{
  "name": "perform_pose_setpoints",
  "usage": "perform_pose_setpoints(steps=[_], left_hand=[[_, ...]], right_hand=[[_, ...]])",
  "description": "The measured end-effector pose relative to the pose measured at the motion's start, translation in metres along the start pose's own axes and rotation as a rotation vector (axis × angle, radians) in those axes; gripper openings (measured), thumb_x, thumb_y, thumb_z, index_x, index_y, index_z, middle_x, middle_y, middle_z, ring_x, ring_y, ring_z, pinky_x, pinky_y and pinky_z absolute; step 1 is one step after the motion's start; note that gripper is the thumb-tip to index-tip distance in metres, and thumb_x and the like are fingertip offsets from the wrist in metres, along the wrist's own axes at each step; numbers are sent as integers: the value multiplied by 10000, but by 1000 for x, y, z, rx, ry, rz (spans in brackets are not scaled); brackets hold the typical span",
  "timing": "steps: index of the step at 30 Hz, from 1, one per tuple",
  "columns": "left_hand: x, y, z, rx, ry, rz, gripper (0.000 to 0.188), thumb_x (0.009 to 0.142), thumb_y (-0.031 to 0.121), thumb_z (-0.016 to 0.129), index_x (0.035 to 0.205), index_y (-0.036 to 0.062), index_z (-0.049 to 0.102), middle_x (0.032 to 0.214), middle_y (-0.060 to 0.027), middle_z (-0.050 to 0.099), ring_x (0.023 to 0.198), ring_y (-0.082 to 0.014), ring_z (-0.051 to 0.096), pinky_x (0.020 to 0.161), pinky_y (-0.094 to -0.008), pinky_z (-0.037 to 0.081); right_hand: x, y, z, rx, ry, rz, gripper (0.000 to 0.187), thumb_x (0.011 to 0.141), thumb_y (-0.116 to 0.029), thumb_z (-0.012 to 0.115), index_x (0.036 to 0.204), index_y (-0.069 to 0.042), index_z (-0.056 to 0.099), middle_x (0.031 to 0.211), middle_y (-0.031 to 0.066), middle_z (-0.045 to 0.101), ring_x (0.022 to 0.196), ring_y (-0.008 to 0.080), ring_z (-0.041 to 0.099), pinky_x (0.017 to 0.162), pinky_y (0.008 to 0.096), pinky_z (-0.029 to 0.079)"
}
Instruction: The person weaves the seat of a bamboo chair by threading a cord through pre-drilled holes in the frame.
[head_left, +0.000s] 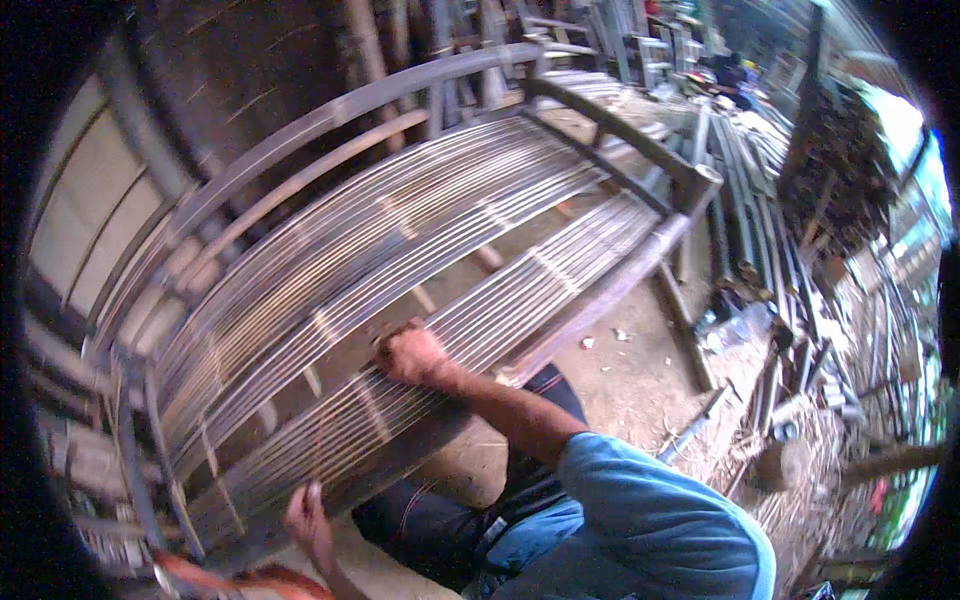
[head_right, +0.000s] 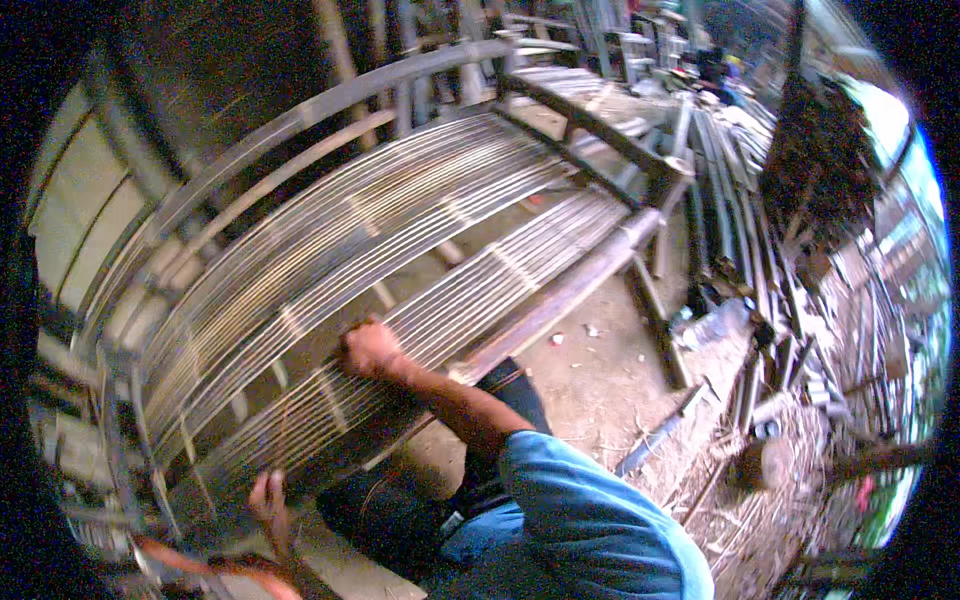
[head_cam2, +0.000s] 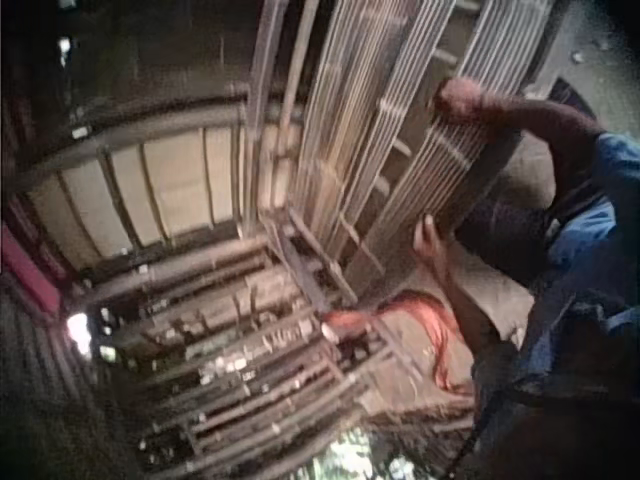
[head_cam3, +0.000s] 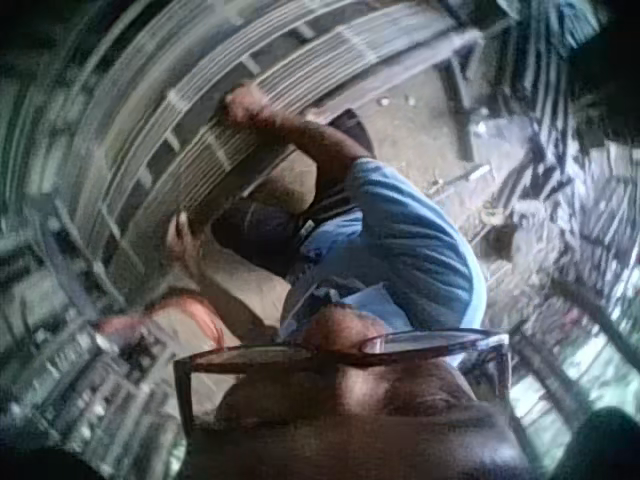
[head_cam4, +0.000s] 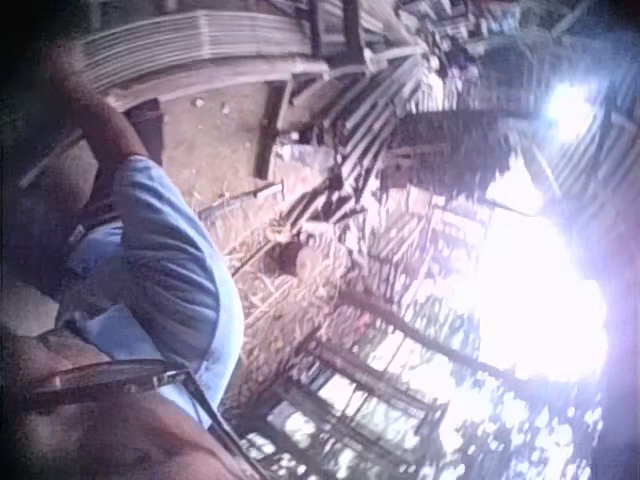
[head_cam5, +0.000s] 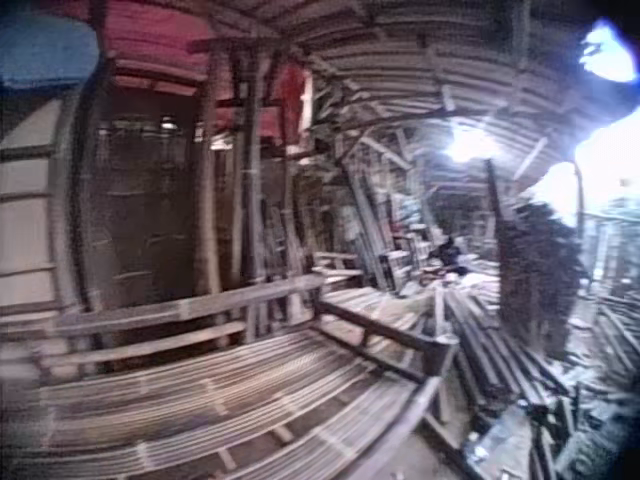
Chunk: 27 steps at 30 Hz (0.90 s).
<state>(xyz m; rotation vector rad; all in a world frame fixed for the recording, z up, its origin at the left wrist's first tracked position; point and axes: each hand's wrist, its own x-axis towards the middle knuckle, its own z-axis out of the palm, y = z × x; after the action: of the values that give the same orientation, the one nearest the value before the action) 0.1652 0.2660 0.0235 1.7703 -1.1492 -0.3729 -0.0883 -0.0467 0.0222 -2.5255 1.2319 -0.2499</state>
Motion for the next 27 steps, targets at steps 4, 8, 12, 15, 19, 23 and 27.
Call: perform_pose_setpoints(steps=[4,8,12,15,19,23,27], left_hand=[[29,-1,-78,210,-491,-476,241,1028,176,596,1172,1,678,1093,-121,694,932,-151,613,855,-314,494],[79,22,-120,237,-294,-433,225,1001,159,613,1126,-6,700,1064,-131,712,924,-180,641,849,-330,510],[129,29,-150,291,-52,-174,209,973,142,630,1079,-13,722,1035,-142,729,915,-208,669,844,-346,526],[188,35,-76,269,-102,4,199,952,129,643,1044,-19,739,1013,-150,742,909,-229,690,839,-358,538],[209,18,-55,378,-112,99,186,925,112,661,998,-26,761,984,-160,760,900,-258,718,834,-374,554],[233,10,76,907,-377,75,174,747,8,674,869,31,795,781,-156,737,741,-289,718,706,-344,549],[216,38,126,641,-340,-98,152,742,105,764,817,-27,757,734,-250,674,670,-400,682,637,-446,507]], right_hand=[[-9,41,21,19,182,-21,368,893,-457,611,813,-111,708,808,171,721,816,337,702,936,433,447],[1,10,9,76,194,5,371,896,-443,618,798,-97,711,790,186,723,739,365,706,842,471,505],[37,-34,3,244,-75,17,336,893,-416,624,858,-100,732,873,168,739,826,352,729,710,495,574],[66,38,70,224,-7,-36,188,847,-294,714,988,-173,743,1019,46,731,921,293,713,721,463,582],[101,-51,75,182,-314,-109,210,845,-262,733,1042,-191,745,1083,41,717,1010,240,690,741,446,580],[99,-49,77,288,-350,-48,249,881,-250,679,1107,-178,754,1155,32,715,1083,248,679,803,460,577],[81,-61,53,367,-227,-10,261,806,-220,687,1016,-97,781,1092,130,751,1054,298,721,838,447,587]])
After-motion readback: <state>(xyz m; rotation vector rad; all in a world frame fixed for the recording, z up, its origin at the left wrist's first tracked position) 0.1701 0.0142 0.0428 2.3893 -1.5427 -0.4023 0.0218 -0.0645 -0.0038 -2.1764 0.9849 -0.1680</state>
